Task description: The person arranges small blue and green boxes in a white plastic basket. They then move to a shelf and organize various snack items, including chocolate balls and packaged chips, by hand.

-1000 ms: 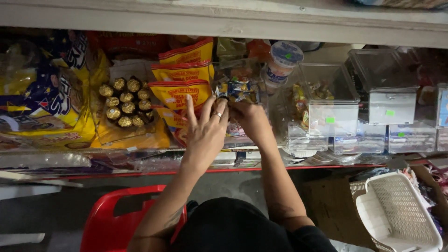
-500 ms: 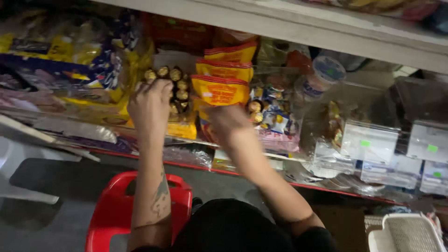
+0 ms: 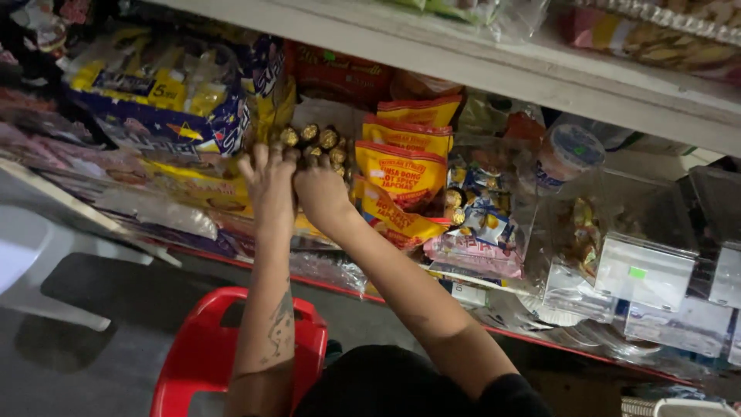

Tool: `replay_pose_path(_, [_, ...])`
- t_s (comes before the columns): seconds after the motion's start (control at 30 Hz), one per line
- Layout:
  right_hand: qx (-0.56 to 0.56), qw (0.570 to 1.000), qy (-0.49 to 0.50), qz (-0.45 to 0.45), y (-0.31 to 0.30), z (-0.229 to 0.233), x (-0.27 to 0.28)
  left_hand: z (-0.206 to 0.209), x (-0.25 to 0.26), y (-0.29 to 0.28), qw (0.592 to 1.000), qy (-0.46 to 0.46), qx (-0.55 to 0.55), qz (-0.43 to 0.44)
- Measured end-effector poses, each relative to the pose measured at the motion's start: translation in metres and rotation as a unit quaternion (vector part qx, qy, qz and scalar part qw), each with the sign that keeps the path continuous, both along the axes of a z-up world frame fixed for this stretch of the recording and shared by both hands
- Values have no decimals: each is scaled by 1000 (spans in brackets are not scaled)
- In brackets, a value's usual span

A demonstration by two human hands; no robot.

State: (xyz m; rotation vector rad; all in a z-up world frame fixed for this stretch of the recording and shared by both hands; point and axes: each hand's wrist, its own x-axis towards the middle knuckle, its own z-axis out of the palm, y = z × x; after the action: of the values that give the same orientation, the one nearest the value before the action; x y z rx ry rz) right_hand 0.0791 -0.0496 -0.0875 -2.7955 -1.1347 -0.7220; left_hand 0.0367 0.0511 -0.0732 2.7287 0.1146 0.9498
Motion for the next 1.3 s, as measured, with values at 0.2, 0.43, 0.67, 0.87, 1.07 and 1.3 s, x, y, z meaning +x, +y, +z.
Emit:
replay_pose_path(0.2, [-9,990,116,-76,6,-23,29,5,9,-5,991,92,83,43])
replay_pose_path(0.43, [4,974,202,-98,7,-19,40,0,8,3,998,-6,63,-12])
replay_pose_path(0.67, [46,981,162,-95,0,-12,27,20,-7,-10,998,-59,11,0])
replay_pose_path(0.87, [194,981,27,-15,-48,88,-40,41,-20,-31,983,-74,-168,26])
replay_pose_path(1.07, [276,959,-5,71,-132,123,-53,85,-20,-73,924,-20,-340,-171])
replay_pose_path(1.3, [397,904,157,15,-231,130,-39,83,35,-168,882,12,-339,-328])
